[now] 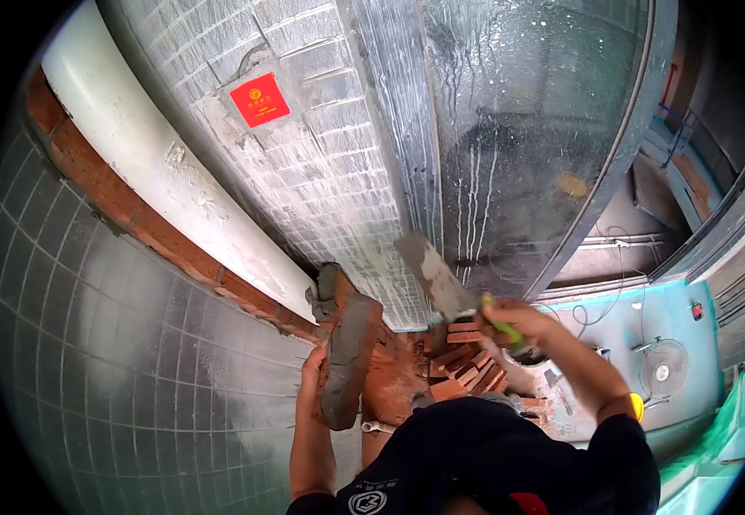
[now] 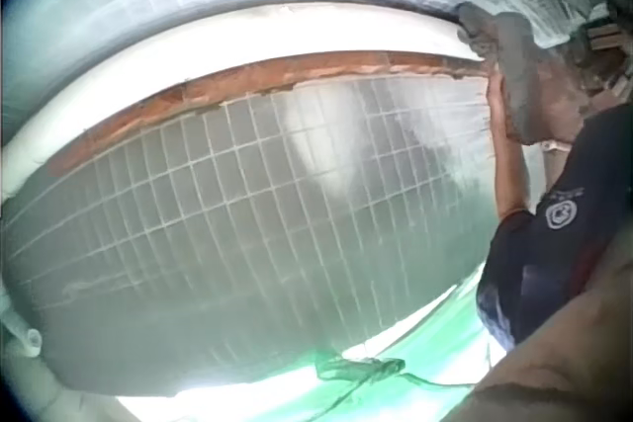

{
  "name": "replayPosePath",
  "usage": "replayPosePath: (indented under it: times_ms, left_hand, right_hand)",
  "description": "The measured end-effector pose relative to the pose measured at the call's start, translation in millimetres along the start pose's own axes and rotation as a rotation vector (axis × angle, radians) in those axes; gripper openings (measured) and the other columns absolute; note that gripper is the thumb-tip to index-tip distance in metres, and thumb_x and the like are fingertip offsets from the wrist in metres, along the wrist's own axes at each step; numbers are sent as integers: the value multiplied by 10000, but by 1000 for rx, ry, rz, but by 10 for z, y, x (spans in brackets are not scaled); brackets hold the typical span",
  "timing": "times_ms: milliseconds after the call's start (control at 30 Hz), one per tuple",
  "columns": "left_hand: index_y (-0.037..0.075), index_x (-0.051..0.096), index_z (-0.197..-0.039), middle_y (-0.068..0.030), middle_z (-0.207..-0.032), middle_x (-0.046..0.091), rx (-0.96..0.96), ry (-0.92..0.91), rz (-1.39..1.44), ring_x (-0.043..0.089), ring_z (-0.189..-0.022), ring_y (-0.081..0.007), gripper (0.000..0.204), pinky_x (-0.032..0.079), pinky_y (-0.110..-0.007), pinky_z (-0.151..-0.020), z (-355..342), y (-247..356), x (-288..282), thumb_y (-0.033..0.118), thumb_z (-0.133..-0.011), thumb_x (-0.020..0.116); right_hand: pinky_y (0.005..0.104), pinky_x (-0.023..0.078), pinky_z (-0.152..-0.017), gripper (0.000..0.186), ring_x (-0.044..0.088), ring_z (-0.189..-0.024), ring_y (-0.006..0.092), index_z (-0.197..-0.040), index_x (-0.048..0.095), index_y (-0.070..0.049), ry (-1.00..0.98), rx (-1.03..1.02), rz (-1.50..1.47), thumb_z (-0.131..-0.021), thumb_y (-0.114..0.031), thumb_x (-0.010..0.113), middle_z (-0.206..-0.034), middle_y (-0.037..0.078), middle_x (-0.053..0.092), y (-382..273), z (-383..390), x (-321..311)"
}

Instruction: The person lays bricks to build a wall, applying mortar with a trowel to each brick and the wall surface before positioning the bricks and removing excess mortar.

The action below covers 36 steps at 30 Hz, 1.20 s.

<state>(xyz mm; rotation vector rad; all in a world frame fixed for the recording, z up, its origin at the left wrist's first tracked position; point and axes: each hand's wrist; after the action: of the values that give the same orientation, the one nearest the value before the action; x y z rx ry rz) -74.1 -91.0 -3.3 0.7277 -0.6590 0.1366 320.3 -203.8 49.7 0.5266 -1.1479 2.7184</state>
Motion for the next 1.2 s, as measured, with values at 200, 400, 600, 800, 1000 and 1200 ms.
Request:
replayPosePath:
  times_ms: [200, 400, 600, 800, 1000, 1200]
  left_hand:
    - [33, 636, -1146, -122, -987, 705, -92, -84, -242, 686, -804, -253, 360, 573, -384, -691, 309, 10, 640, 330, -971, 533]
    - [30, 457, -1379, -170, -1270, 576, -78, -326, -441, 647, -1030, -287, 513, 553, -429, -855, 274, 262, 810, 254, -945, 615]
    - [-22, 342, -1457, -250, -1422, 455, -312, -418, 133, 517, -1254, -422, 981, 472, -471, -1023, 298, 484, 733, 777, -889, 339]
    - [-4, 463, -1326, -130, -1267, 567, 555, -176, -300, 580, -1157, -249, 661, 497, -360, -968, 160, -86, 1010, 299, -840, 794]
    - [-30, 593, -1053, -73, -984, 658, 717, 114, -388, 631, -892, -147, 324, 516, -286, -786, -345, 245, 1043, 98, -819, 776]
    - [-54, 597, -1021, -100, -938, 675, 1044, 371, -722, 646, -848, -162, 338, 511, -292, -764, -1008, 852, 756, 150, -826, 783]
  right_hand:
    - [233, 445, -548, 847, 525, -670, 89, -1463, 333, -8, -328, -454, -574, -817, -309, 790, -1016, 50, 594, 564, -662, 595]
    - [225, 382, -534, 448, 498, -643, 90, -1086, 596, 0, -106, -516, -506, -801, -283, 795, -798, 17, 548, 1056, -580, 796]
    - [247, 366, -534, 358, 428, -591, 99, -987, 561, -103, 27, -653, -768, -854, -368, 761, -679, -30, 432, 993, -616, 965]
    - [223, 382, -573, 271, 442, -646, 83, -1043, 576, -130, 46, -669, -846, -896, -304, 723, -741, -34, 473, 986, -816, 945]
    - [269, 429, -594, 216, 470, -666, 121, -981, 512, -151, 157, -457, -863, -941, -280, 679, -770, -7, 497, 1138, -1224, 976]
    - [255, 461, -549, 245, 553, -653, 101, -1070, 579, -80, 468, -446, -626, -901, -180, 726, -803, -5, 566, 1452, -1020, 811]
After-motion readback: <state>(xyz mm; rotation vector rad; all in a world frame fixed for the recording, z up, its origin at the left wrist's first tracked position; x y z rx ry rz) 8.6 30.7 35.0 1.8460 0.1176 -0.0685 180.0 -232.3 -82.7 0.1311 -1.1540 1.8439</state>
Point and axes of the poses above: each hand's wrist, its own z-axis away from the middle knuckle, its own x-axis out of the palm, y = z × x
